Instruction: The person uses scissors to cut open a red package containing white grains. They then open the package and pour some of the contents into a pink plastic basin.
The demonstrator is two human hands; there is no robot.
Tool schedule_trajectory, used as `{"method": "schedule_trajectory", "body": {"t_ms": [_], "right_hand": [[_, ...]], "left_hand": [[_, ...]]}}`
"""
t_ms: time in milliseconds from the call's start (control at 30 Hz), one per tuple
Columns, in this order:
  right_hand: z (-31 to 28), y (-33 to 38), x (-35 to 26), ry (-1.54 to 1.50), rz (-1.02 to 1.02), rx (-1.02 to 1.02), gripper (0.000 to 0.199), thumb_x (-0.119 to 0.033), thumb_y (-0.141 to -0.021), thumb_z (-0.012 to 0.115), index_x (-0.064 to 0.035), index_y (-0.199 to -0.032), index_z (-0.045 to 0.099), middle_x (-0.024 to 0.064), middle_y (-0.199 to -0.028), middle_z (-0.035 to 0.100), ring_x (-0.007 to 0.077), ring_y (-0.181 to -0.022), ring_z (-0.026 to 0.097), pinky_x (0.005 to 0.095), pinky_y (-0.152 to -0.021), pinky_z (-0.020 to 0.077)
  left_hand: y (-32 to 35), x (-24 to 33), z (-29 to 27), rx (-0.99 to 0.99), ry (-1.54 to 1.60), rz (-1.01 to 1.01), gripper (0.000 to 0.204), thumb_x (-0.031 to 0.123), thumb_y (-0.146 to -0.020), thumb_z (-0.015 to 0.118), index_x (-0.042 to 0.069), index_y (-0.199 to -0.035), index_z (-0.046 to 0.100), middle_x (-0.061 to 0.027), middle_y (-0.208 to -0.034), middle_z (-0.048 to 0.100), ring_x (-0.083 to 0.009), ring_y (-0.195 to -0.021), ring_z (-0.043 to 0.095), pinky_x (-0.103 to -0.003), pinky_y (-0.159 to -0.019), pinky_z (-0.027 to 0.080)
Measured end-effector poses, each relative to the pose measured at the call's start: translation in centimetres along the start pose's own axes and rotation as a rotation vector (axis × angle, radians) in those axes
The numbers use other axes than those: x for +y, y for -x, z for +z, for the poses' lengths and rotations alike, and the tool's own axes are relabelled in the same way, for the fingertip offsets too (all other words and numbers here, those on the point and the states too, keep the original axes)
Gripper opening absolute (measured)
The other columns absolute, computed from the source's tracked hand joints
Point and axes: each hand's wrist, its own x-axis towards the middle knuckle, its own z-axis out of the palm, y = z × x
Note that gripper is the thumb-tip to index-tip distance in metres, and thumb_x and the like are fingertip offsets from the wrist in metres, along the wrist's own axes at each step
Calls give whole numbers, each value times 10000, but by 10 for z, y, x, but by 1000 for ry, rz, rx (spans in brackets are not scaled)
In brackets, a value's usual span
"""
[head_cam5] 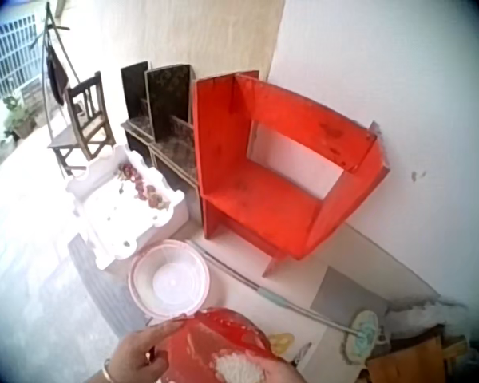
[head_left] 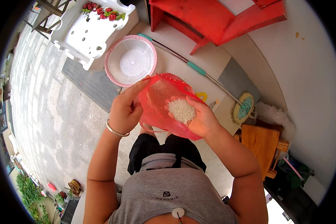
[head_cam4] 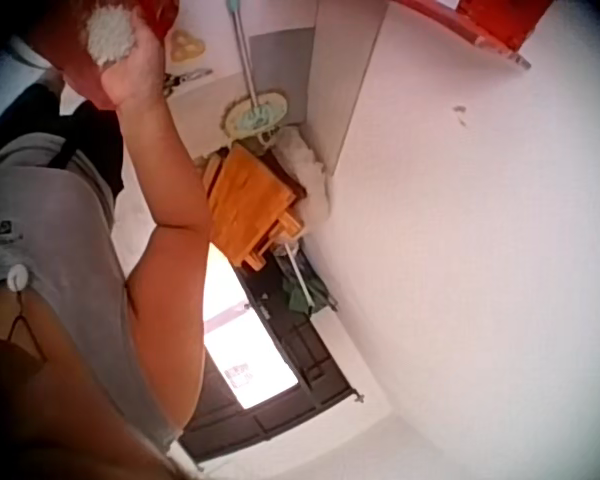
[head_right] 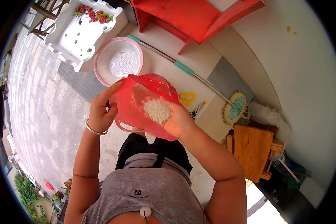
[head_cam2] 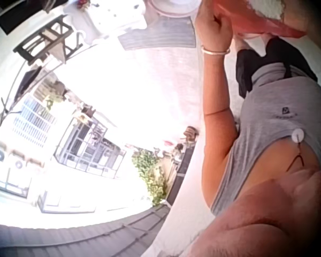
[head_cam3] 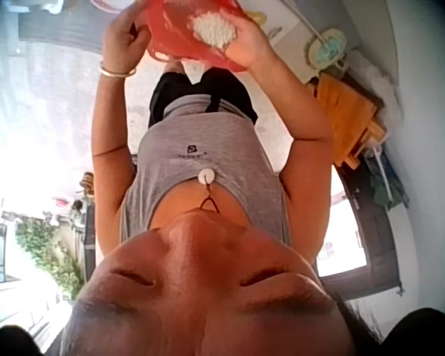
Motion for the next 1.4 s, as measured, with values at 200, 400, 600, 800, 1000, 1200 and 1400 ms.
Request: {"method": "schedule_trajectory", "body": {"t_ms": [200, 400, 600, 800, 1000, 1200, 1400], "right_hand": [[7, 3, -1, 22, -19, -57, 440, -225, -992, 450, -27, -1380, 384, 194, -1337, 506, 351, -1241, 495, 495, -1061, 385], [9, 4, -1, -14, -12, -50, 444, -209, -991, 446, -61, -1402, 366, 169, -1352, 500, 329, -1260, 482, 503, -1073, 370], [6, 2, -1, -26, -4, -61, 441, -204, -994, 439, -91, -1413, 358, 154, -1371, 485, 325, -1274, 468, 506, -1078, 362], [14, 7, 0, -8, -38, -3, 439, -204, -994, 443, -92, -1412, 363, 141, -1367, 486, 315, -1274, 463, 492, -1083, 357], [6, 6, 4, 246, -85, 150, 414, -185, -979, 496, -57, -1368, 440, 120, -1331, 520, 270, -1230, 499, 419, -1030, 407], [-1, 13, 5, 1298, -194, 300, 373, -164, -913, 581, 15, -1241, 565, 171, -1217, 591, 259, -1147, 555, 332, -976, 427], [23, 27, -4, 1796, -277, 225, 397, -58, -831, 596, -27, -1227, 591, 179, -1171, 599, 284, -1040, 593, 355, -902, 459]], "left_hand": [[1, 3, -1, -11, 35, -77, 664, -119, -652, 451, 51, -1283, 573, -134, -1259, 622, -118, -583, 507, -224, -603, 446], [3, -2, -1, -9, 41, -107, 653, -113, -657, 455, 53, -1276, 580, -124, -1192, 654, -119, -568, 494, -232, -597, 449], [1, -4, 3, 40, 62, -53, 646, -96, -654, 463, 51, -1272, 583, -122, -1059, 678, -122, -551, 490, -237, -584, 445], [3, -1, 0, 8, 57, -108, 648, -95, -653, 456, 47, -1274, 578, -122, -1066, 669, -127, -619, 498, -238, -614, 439], [3, 3, -3, -46, 53, -140, 663, -123, -662, 420, 3, -1300, 546, -123, -1212, 643, -128, -962, 620, -218, -793, 452], [5, 8, -3, -29, 43, -143, 648, -128, -683, 469, 18, -1309, 548, -84, -1090, 659, -70, -694, 542, -196, -632, 426], [5, 11, 2, -2, 61, -104, 613, -91, -703, 546, 76, -1292, 567, -125, -1174, 639, -107, -541, 504, -234, -534, 432]]}}
